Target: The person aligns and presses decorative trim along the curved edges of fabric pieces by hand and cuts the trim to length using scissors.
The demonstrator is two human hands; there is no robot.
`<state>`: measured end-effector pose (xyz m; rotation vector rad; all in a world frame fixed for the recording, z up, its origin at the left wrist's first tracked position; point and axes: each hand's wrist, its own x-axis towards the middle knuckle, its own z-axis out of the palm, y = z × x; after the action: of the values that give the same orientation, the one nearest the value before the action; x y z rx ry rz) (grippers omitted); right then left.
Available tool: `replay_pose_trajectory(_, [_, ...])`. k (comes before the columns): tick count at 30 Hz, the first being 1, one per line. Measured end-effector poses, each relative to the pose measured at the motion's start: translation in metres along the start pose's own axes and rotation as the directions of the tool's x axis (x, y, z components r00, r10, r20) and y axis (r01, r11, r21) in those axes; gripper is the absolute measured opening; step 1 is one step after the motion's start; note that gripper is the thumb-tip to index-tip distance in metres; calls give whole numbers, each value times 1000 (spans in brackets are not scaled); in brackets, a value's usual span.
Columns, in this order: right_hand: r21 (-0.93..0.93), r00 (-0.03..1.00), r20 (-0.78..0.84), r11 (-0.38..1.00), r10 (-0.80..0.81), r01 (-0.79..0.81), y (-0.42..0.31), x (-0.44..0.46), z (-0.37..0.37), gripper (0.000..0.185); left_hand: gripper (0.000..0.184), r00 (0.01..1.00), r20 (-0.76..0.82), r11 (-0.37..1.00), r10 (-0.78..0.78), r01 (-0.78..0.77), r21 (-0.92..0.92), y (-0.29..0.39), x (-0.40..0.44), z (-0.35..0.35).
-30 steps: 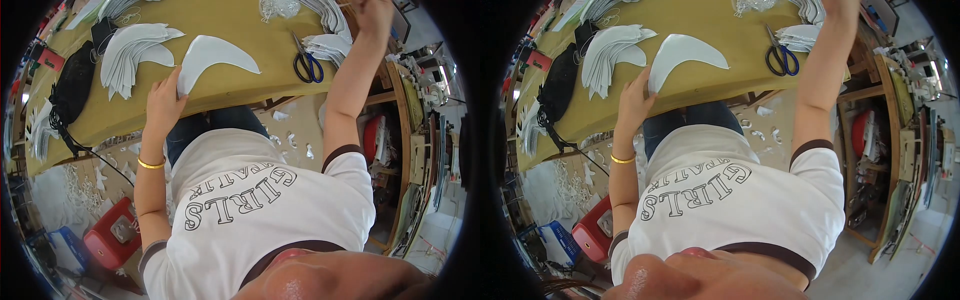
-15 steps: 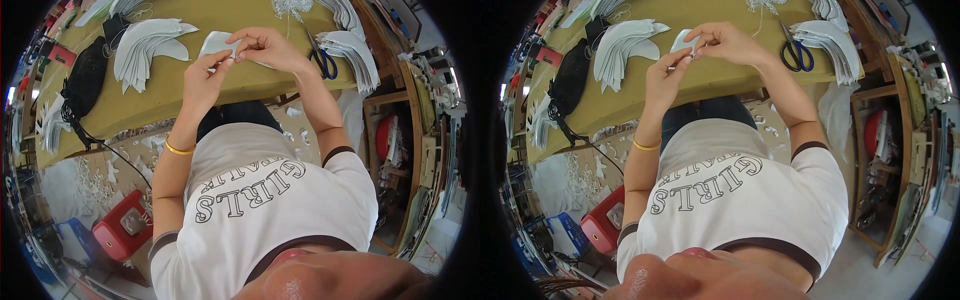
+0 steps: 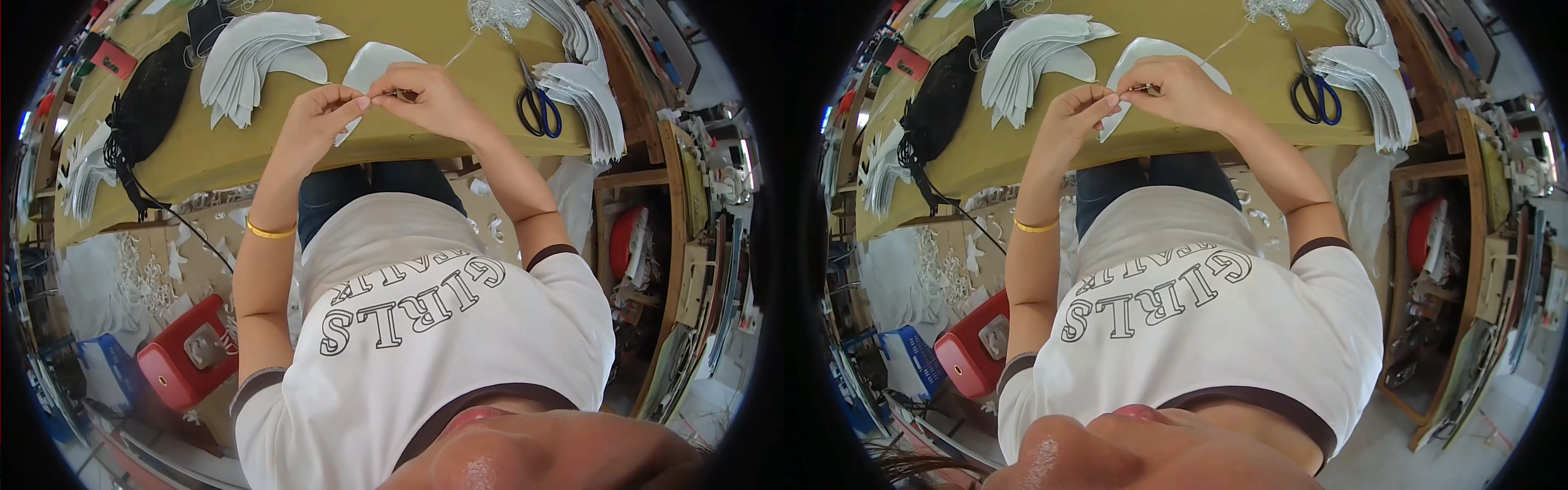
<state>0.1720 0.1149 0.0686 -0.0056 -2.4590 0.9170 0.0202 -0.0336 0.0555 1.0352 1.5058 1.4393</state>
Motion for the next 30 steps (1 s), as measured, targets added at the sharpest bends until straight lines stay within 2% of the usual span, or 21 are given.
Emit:
replay_pose_trajectory(2, [-67,999,24,998,-22,23,0,0,9,12,21,1000,17,1000,-24,24,20,-15,-2,-8])
replay_pose_trajectory(4, [-109,998,62,994,-13,19,7,-1,21,9,18,985,-90,943,148,-113,314,-23,-13,-7])
replay_pose_trajectory(5, [-119,996,84,993,7,3,15,-4,29,7,16,962,-121,874,246,-166,457,-28,-19,-8])
replay_pose_trajectory(8, [-97,997,67,995,32,-25,32,-12,53,6,13,870,-37,597,492,-306,742,-56,-30,-14])
replay_pose_trajectory(11, [-102,1000,24,995,13,-10,40,-14,67,6,16,746,20,449,666,-422,788,-71,-39,-8])
replay_pose_trajectory(14, [-126,1000,23,992,-18,20,40,-11,70,6,18,704,5,417,711,-427,803,-74,-41,-4])
replay_pose_trajectory(25, [-217,997,57,975,-45,57,41,-11,75,6,19,686,-14,425,728,-435,794,-83,-41,-3])
replay_pose_trajectory(30, [-210,997,45,975,-68,76,40,-12,74,6,18,658,36,337,753,-432,837,-79,-37,-1])
